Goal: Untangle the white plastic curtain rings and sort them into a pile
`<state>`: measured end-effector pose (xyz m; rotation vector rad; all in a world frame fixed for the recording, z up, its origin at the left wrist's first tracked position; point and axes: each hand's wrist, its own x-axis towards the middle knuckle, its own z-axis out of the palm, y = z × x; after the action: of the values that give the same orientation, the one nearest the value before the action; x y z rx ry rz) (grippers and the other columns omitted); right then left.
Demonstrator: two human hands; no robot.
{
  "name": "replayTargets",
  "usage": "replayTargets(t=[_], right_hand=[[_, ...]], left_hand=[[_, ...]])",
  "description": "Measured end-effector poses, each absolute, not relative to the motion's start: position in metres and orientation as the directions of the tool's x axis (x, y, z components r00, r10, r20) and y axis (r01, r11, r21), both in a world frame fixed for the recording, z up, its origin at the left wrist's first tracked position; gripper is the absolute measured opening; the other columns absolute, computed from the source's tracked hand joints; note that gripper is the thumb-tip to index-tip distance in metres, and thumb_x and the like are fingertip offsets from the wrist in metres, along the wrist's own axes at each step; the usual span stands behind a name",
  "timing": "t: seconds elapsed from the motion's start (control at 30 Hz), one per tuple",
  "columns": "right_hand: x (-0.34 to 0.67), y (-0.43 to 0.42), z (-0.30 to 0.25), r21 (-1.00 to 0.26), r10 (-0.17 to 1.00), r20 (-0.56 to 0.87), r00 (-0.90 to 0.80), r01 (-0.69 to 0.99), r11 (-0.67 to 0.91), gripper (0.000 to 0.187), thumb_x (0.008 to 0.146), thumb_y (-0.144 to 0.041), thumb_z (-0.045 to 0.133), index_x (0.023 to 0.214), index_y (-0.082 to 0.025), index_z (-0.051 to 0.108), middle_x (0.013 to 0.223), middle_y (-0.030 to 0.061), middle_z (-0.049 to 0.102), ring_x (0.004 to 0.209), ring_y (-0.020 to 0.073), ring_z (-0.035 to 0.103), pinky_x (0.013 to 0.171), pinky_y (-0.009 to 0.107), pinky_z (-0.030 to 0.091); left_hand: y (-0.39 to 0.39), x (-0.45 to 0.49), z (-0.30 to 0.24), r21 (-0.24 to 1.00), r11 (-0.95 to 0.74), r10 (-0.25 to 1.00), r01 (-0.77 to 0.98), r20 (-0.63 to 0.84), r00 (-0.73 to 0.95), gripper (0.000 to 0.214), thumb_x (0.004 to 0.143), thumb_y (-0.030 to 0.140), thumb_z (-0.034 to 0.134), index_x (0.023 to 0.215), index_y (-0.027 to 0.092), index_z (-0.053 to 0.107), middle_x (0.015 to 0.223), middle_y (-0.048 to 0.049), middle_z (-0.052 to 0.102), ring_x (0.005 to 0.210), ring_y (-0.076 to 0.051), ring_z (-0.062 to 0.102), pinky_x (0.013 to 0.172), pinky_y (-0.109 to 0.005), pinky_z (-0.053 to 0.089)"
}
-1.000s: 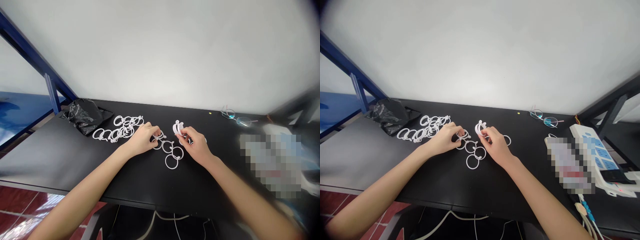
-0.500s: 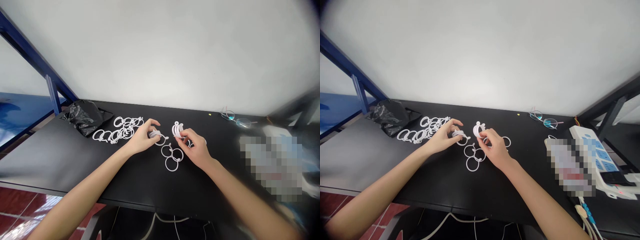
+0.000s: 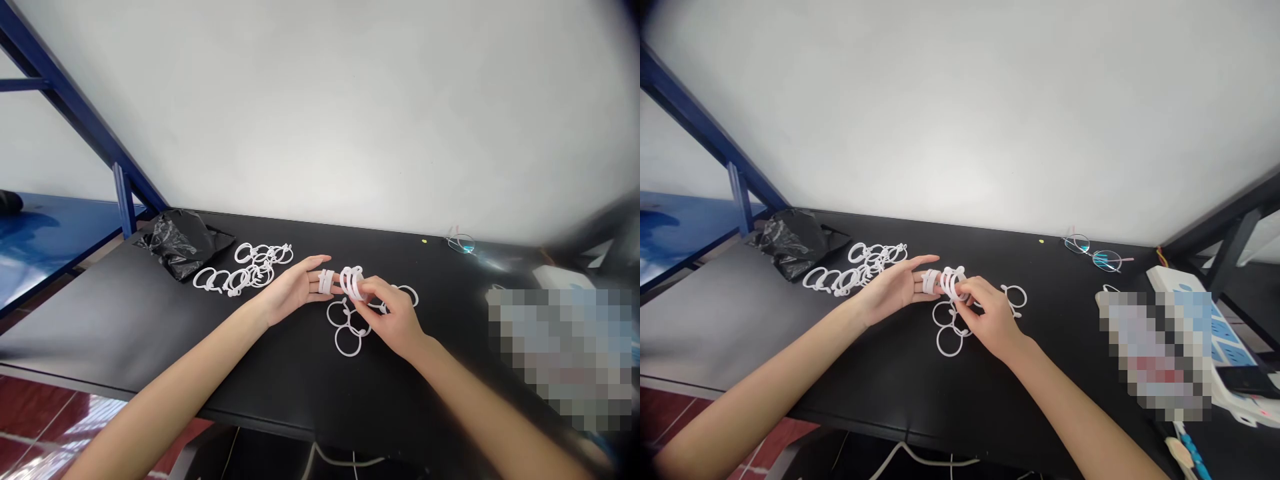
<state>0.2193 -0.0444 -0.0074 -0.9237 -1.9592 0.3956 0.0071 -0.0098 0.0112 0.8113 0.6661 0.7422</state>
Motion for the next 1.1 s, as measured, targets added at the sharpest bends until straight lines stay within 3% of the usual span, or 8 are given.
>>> replayTargets(t=[0.17, 0.3, 0.53, 0.7, 0.77, 0.83, 0.93, 1.1], right_hand=[[0.218, -0.046, -0.006, -0.667, 0.768, 0.555, -0.320, 0.381, 0.641, 0.008, 0.088, -0.017, 0.060, 0.093, -0.022, 0.063, 0.095, 0.0058, 0.070, 0.069, 0.0146, 0.063, 0.054, 0.027, 0.053], [0.220, -0.046, -0.007, -0.688, 0.774, 0.538, -0.333, 0.357, 0.632, 0.020, 0.087, -0.018, 0.063, 0.106, -0.022, 0.065, 0.106, 0.0080, 0.067, 0.068, 0.0126, 0.063, 0.051, 0.026, 0.053], [0.218, -0.049, -0.006, -0.652, 0.770, 0.575, -0.277, 0.413, 0.636, 0.014, 0.087, -0.018, 0.062, 0.100, -0.021, 0.067, 0.108, 0.0094, 0.063, 0.061, 0.0103, 0.059, 0.045, 0.025, 0.051], [0.218, -0.049, -0.003, -0.623, 0.752, 0.592, -0.289, 0.427, 0.655, 0.013, 0.086, -0.018, 0.062, 0.097, -0.022, 0.067, 0.109, 0.0094, 0.065, 0.064, 0.0130, 0.062, 0.049, 0.028, 0.053], [0.219, -0.050, 0.000, -0.591, 0.735, 0.629, -0.252, 0.459, 0.663, 0.014, 0.084, -0.020, 0.065, 0.097, -0.023, 0.067, 0.111, 0.0100, 0.065, 0.072, 0.0170, 0.064, 0.056, 0.033, 0.056], [0.220, -0.051, 0.004, -0.541, 0.695, 0.663, -0.280, 0.463, 0.702, 0.016, 0.082, -0.024, 0.069, 0.098, -0.024, 0.069, 0.122, 0.0117, 0.061, 0.094, 0.0248, 0.064, 0.074, 0.043, 0.058], [0.221, -0.053, 0.007, -0.485, 0.634, 0.649, -0.420, 0.414, 0.770, 0.018, 0.083, -0.029, 0.070, 0.100, -0.026, 0.072, 0.145, 0.0108, 0.046, 0.126, 0.0337, 0.049, 0.099, 0.055, 0.047], [0.223, -0.054, 0.006, -0.533, 0.672, 0.549, -0.496, 0.411, 0.739, 0.027, 0.089, -0.036, 0.061, 0.113, -0.027, 0.070, 0.155, 0.0102, 0.035, 0.136, 0.0360, 0.040, 0.105, 0.060, 0.039]], left_hand=[[-0.014, 0.010, 0.013, 0.779, 0.515, 0.752, -0.358, -0.211, 0.624, 0.042, 0.092, 0.042, 0.051, 0.129, 0.020, 0.051, 0.120, -0.0134, 0.066, 0.112, -0.027, 0.062, 0.100, -0.050, 0.044], [-0.014, 0.011, 0.011, 0.744, 0.522, 0.762, -0.417, -0.188, 0.619, 0.041, 0.094, 0.040, 0.046, 0.128, 0.018, 0.053, 0.124, -0.0151, 0.063, 0.116, -0.026, 0.059, 0.098, -0.049, 0.047], [-0.016, 0.012, 0.011, 0.749, 0.515, 0.756, -0.416, -0.169, 0.633, 0.038, 0.093, 0.039, 0.048, 0.123, 0.019, 0.057, 0.121, -0.0142, 0.064, 0.113, -0.026, 0.060, 0.098, -0.046, 0.047], [-0.021, 0.015, 0.011, 0.769, 0.532, 0.689, -0.355, -0.149, 0.709, 0.047, 0.093, 0.043, 0.047, 0.136, 0.024, 0.047, 0.123, -0.0129, 0.064, 0.111, -0.026, 0.061, 0.098, -0.047, 0.046], [-0.023, 0.016, 0.012, 0.765, 0.540, 0.666, -0.351, -0.133, 0.734, 0.052, 0.094, 0.048, 0.045, 0.141, 0.025, 0.042, 0.125, -0.0135, 0.063, 0.114, -0.027, 0.059, 0.098, -0.047, 0.045], [-0.024, 0.016, 0.014, 0.754, 0.551, 0.648, -0.357, -0.117, 0.753, 0.057, 0.094, 0.054, 0.042, 0.144, 0.026, 0.038, 0.126, -0.0140, 0.062, 0.118, -0.028, 0.057, 0.098, -0.048, 0.043], [-0.026, 0.016, 0.015, 0.740, 0.571, 0.614, -0.355, -0.098, 0.783, 0.062, 0.094, 0.061, 0.037, 0.146, 0.027, 0.034, 0.126, -0.0148, 0.062, 0.120, -0.029, 0.056, 0.098, -0.049, 0.042], [-0.029, 0.017, 0.015, 0.715, 0.626, 0.551, -0.311, -0.123, 0.825, 0.071, 0.091, 0.068, 0.034, 0.148, 0.026, 0.031, 0.124, -0.0152, 0.062, 0.117, -0.030, 0.058, 0.100, -0.053, 0.040]])
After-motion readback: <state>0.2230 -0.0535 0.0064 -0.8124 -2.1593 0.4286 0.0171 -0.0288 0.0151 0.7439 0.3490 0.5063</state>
